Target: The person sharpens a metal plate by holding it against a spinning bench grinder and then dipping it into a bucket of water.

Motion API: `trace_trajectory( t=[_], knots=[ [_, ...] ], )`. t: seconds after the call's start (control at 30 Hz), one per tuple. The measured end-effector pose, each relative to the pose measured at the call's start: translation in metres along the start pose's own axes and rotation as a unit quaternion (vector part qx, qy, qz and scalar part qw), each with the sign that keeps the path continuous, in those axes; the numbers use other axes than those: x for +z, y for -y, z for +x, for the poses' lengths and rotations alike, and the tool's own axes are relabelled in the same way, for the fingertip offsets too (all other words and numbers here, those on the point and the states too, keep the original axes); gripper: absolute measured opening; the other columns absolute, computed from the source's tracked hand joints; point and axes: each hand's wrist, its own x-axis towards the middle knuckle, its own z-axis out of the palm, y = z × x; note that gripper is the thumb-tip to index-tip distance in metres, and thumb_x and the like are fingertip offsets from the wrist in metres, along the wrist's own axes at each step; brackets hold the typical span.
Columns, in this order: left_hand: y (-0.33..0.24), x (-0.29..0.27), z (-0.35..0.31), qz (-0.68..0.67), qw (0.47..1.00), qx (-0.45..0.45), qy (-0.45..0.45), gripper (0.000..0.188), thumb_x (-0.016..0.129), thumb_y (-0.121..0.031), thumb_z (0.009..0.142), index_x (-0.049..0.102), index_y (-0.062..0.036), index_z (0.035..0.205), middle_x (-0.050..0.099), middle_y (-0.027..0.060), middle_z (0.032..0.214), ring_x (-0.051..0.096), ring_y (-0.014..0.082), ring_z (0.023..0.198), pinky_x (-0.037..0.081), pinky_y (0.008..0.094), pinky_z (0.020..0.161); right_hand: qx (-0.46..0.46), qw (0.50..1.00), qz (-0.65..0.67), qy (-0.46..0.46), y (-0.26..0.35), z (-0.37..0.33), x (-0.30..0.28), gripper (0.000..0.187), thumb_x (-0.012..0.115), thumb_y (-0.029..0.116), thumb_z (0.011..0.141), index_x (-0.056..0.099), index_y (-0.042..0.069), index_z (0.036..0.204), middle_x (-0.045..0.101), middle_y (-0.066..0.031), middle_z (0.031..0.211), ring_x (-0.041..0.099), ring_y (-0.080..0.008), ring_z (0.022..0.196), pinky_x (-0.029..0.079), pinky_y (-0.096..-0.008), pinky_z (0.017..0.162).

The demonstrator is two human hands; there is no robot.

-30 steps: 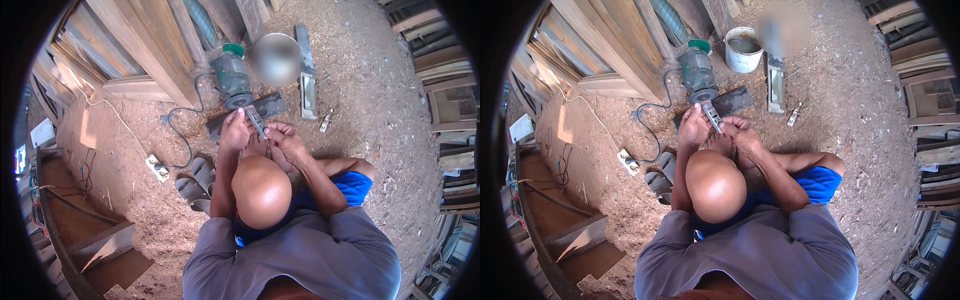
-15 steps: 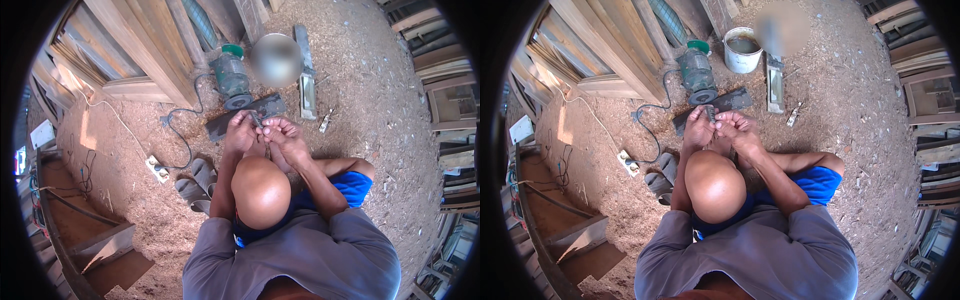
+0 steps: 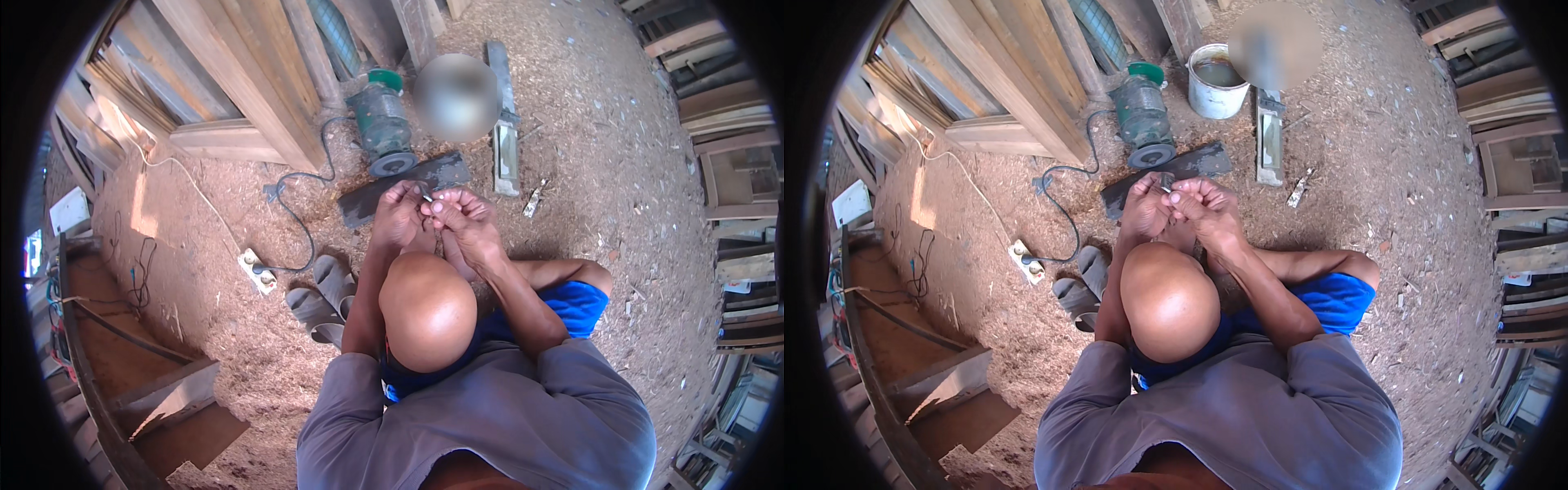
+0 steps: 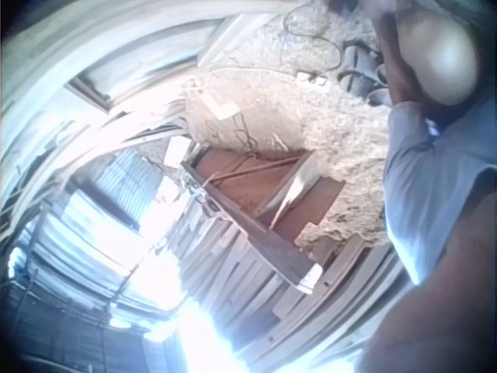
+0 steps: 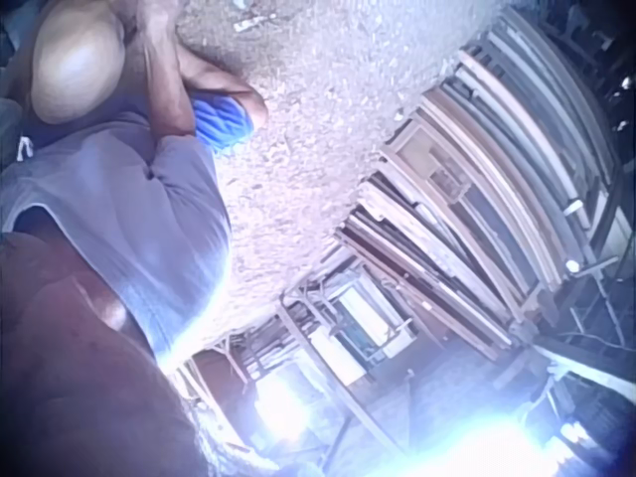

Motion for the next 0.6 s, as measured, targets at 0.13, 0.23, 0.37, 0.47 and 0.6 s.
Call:
trace_trajectory(
  t=[0.13, 0.23, 0.37, 0.47, 0.6],
  knots=[
    [0.002, -0.001, 0.001, 0.006, 1.000, 0.012, -0.004, 0.008, 0.053, -0.007, 0.094, 0.058, -0.0009, 0.093, 0.059, 0.0064, 0.073, 0.057, 0.0137, 0.065, 0.051, 0.0283, 0.060, 0.013, 1.000, 0.025, -0.006, -0.002, 0.000, -0.002, 0.014, 0.065, 0.002, 0.086, 0.061, 0.000, 0.099, 0.068, -0.0119, 0.088, 0.059, -0.0098, 0.070, 0.050, -0.0213, 0.066],
    [0.002, -0.003, 0.001, 0.010, 1.000, 0.016, -0.003, 0.008, 0.054, -0.008, 0.094, 0.058, -0.0013, 0.093, 0.060, 0.0065, 0.074, 0.057, 0.0136, 0.065, 0.050, 0.0276, 0.060, 0.014, 1.000, 0.023, -0.012, -0.003, 0.000, -0.002, 0.014, 0.065, 0.001, 0.086, 0.061, 0.000, 0.099, 0.068, -0.0119, 0.088, 0.060, -0.0099, 0.071, 0.050, -0.0216, 0.067],
    [0.005, -0.008, 0.002, 0.016, 1.000, 0.013, -0.001, 0.008, 0.054, -0.009, 0.094, 0.059, -0.0022, 0.093, 0.062, 0.0062, 0.077, 0.058, 0.0130, 0.067, 0.049, 0.0263, 0.059, 0.009, 1.000, 0.020, -0.014, -0.003, -0.001, 0.000, 0.014, 0.065, 0.001, 0.086, 0.061, 0.000, 0.099, 0.068, -0.0120, 0.088, 0.060, -0.0099, 0.071, 0.050, -0.0213, 0.067],
    [0.006, -0.010, 0.003, 0.016, 1.000, 0.005, -0.003, 0.009, 0.055, -0.010, 0.094, 0.060, -0.0028, 0.094, 0.062, 0.0057, 0.078, 0.059, 0.0125, 0.068, 0.048, 0.0256, 0.058, 0.002, 1.000, 0.010, -0.007, -0.005, 0.001, -0.004, 0.014, 0.065, 0.001, 0.085, 0.061, -0.001, 0.099, 0.068, -0.0121, 0.089, 0.060, -0.0099, 0.071, 0.050, -0.0212, 0.067],
    [0.005, -0.012, 0.004, 0.009, 1.000, -0.004, 0.002, 0.009, 0.055, -0.010, 0.094, 0.060, -0.0031, 0.094, 0.063, 0.0054, 0.079, 0.060, 0.0123, 0.069, 0.049, 0.0253, 0.059, 0.002, 1.000, 0.009, -0.008, -0.005, 0.002, -0.004, 0.014, 0.065, 0.001, 0.085, 0.061, -0.001, 0.099, 0.068, -0.0124, 0.089, 0.060, -0.0102, 0.071, 0.050, -0.0214, 0.067]
  ],
)
